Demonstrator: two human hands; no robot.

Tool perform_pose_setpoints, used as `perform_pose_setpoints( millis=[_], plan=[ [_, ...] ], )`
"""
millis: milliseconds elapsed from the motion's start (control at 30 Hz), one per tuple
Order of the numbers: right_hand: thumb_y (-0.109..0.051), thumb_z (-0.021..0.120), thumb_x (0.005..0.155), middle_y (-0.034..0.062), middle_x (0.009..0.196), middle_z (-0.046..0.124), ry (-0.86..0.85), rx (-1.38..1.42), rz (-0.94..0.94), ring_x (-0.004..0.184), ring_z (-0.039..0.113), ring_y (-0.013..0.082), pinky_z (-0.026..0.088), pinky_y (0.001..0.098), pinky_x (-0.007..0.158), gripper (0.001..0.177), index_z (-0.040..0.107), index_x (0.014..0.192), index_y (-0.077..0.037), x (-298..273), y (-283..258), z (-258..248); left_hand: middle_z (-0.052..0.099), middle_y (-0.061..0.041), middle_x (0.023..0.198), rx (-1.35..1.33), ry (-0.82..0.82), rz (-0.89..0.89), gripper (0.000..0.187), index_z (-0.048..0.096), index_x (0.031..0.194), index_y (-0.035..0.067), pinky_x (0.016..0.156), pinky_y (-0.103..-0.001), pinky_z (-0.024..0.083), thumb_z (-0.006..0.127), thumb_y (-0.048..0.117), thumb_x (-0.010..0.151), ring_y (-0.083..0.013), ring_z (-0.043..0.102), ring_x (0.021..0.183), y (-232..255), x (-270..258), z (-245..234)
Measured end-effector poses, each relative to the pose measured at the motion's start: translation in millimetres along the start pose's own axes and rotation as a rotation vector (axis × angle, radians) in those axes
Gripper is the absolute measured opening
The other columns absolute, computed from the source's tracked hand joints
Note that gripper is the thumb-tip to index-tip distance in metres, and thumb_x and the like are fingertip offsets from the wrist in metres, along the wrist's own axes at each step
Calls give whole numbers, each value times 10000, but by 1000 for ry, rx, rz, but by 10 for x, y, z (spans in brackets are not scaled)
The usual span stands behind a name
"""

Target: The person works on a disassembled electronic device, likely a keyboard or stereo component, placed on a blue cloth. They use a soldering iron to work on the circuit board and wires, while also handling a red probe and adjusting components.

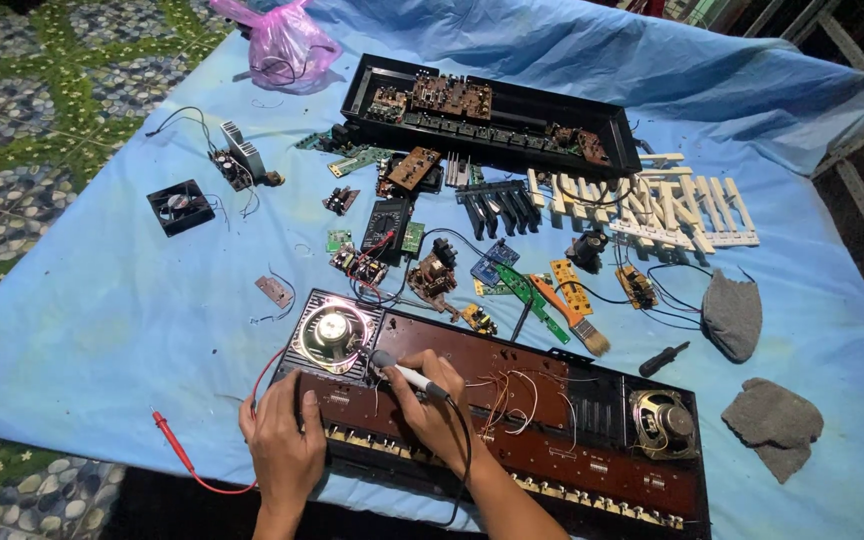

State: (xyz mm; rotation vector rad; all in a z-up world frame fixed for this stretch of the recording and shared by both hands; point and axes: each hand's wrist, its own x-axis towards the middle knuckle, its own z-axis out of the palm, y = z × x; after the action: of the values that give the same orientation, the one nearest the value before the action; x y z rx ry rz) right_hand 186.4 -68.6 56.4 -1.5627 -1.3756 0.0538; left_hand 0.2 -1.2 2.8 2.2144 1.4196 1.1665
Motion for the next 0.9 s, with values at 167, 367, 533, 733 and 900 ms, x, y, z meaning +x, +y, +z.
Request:
perform_pose_setpoints(
  millis=[167, 367, 533, 733, 900],
  plan=[
    [-209, 725, 941, 45, 659, 629, -2, 4, 1, 530, 504, 149, 420, 302, 469, 202, 641, 879, -36, -4, 5, 5, 712, -134, 1201, -2, 5, -1, 367, 644, 1285, -8, 1200, -533, 303, 567, 193, 988, -288, 649, 1096, -15, -11, 14],
    [-200, 727, 936, 61, 682, 651, 5, 2, -10, 547, 535, 165, 446, 312, 489, 201, 635, 886, -29, 6, -5, 4, 714, -136, 1199, 9, 5, 0, 364, 642, 1286, -7, 1200, -542, 306, 557, 198, 997, -286, 656, 1085, -17, -5, 18],
    [-199, 714, 946, 45, 664, 633, 2, 13, -22, 541, 497, 151, 413, 299, 471, 194, 635, 873, -38, 0, 36, 21, 722, -133, 1201, 19, -23, -20, 371, 647, 1291, 0, 1215, -545, 295, 552, 211, 1002, -271, 660, 1101, -49, -10, 41],
    [-190, 727, 935, 51, 682, 643, 2, 12, -14, 555, 523, 154, 435, 301, 483, 189, 634, 880, -34, 3, -8, 1, 716, -135, 1201, 19, -10, -7, 374, 643, 1293, -4, 1207, -535, 305, 552, 212, 1001, -276, 654, 1105, -39, -17, 30],
    [-185, 726, 932, 55, 683, 643, -3, 18, 2, 556, 522, 162, 442, 313, 498, 185, 633, 881, -34, 16, -53, -21, 718, -131, 1188, 17, -4, -5, 375, 640, 1296, 4, 1200, -539, 309, 546, 216, 1002, -281, 654, 1092, -31, -8, 30]
  ],
)
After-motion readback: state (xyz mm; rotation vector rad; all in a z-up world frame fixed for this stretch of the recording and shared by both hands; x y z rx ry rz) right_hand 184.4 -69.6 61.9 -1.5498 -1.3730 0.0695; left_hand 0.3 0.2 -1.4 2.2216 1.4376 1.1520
